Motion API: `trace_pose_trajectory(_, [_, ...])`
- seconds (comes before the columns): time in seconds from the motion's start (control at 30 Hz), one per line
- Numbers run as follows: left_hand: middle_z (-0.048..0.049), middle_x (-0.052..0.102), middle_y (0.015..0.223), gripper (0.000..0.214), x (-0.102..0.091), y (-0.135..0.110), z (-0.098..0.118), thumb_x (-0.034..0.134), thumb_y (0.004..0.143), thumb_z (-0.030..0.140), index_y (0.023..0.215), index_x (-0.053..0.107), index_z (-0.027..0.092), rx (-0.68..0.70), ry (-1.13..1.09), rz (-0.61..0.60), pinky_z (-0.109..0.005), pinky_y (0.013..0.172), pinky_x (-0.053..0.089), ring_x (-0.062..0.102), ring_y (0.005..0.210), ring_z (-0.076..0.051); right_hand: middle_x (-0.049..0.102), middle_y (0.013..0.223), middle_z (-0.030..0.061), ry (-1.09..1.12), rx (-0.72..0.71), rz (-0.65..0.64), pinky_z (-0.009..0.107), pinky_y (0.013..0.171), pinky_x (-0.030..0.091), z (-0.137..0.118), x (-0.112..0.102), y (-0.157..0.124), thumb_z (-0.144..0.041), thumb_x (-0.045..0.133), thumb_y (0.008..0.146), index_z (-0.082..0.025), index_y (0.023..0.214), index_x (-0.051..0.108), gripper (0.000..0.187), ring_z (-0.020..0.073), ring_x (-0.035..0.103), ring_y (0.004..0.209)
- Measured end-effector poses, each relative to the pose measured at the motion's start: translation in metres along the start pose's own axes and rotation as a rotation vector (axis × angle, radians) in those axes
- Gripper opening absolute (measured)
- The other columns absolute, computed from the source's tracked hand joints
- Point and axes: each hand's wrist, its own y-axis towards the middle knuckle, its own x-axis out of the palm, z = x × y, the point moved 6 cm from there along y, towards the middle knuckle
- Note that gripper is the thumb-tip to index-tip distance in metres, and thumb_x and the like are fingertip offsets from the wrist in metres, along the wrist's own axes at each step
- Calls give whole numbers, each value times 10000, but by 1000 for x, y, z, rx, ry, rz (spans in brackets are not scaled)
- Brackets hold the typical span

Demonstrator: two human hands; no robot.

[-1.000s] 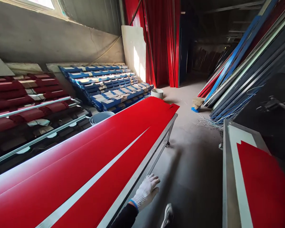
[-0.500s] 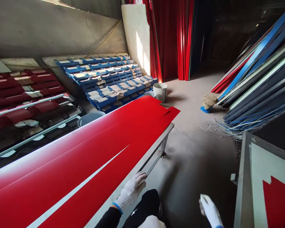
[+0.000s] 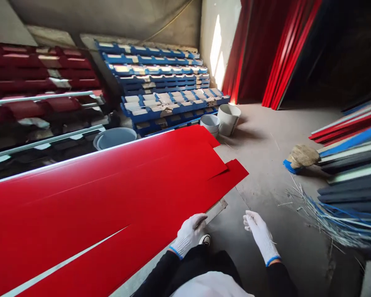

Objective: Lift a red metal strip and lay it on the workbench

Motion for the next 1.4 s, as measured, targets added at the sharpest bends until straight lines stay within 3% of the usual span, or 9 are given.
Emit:
trace_pose_trajectory(0.17, [-47,762,1254,302,-1,65,35,544,971,327,1197,737,275,71,-65,114,-363,1052,573,707,1162,-212,681,1295,194,-214,-110,-208,447,990,611,-81,30,145,-664,604,860,-144,1326,585,699,309,683,1172])
trace_pose_trajectory(0.37, [-45,743,1314,335,-50,102,0,542,1011,437,1229,740,279,-138,-38,398,-378,1121,549,696,1220,-210,529,1535,193,-407,-255,-440,469,1252,390,-140,166,313,-502,570,897,-109,1476,505,703,299,539,1397])
trace_pose_trajectory(0.5, [-59,742,1311,353,-96,145,-2,554,1012,439,1249,724,241,-230,15,560,-378,1132,548,690,1233,-207,583,1466,230,-501,-188,-561,510,1235,391,-142,226,373,-433,524,927,-54,1459,520,654,327,565,1362])
trace_pose_trajectory(0.67, [-86,703,1368,365,-144,265,-4,553,1021,388,1320,681,223,-164,262,544,-398,1133,542,651,1285,-226,572,1501,160,-540,-168,-742,474,1206,433,-134,213,366,-500,628,899,-159,1593,376,813,292,550,1386])
trace_pose_trajectory(0.77, [-132,690,1369,372,-156,336,-18,531,1011,288,1339,668,177,-136,457,475,-455,1115,541,625,1292,-281,357,1663,164,-810,-346,-791,551,1267,339,-124,188,341,-499,821,777,-207,1670,195,1129,351,313,1551])
trace_pose_trajectory(0.87, [-155,661,1394,415,-157,378,-28,531,989,222,1379,640,128,-141,584,418,-510,1134,501,570,1308,-334,272,1699,164,-1035,-551,-855,610,1272,312,-103,173,321,-556,953,638,-234,1650,289,1252,427,171,1584])
trace_pose_trajectory(0.93, [-148,646,1400,432,-155,389,-27,534,988,221,1399,629,127,-156,621,412,-515,1138,479,538,1294,-343,330,1671,185,-1066,-696,-835,633,1232,370,-89,171,316,-611,980,577,-260,1647,300,1316,468,253,1550])
trace_pose_trajectory(1.1, [-107,663,1311,396,-154,393,-17,522,1004,260,1375,642,194,-216,632,403,-458,1080,477,537,1180,-299,501,1552,212,-999,-971,-672,609,1114,519,-84,174,313,-638,1020,446,-267,1674,-52,1672,463,486,1414])
trace_pose_trajectory(1.4, [-57,716,1072,214,-172,419,-14,619,973,385,1065,732,228,-373,571,335,-385,923,466,592,1049,-276,581,1482,193,-936,-875,-682,598,1035,587,-84,185,312,-439,1082,386,-241,1638,-189,1795,471,606,1270])
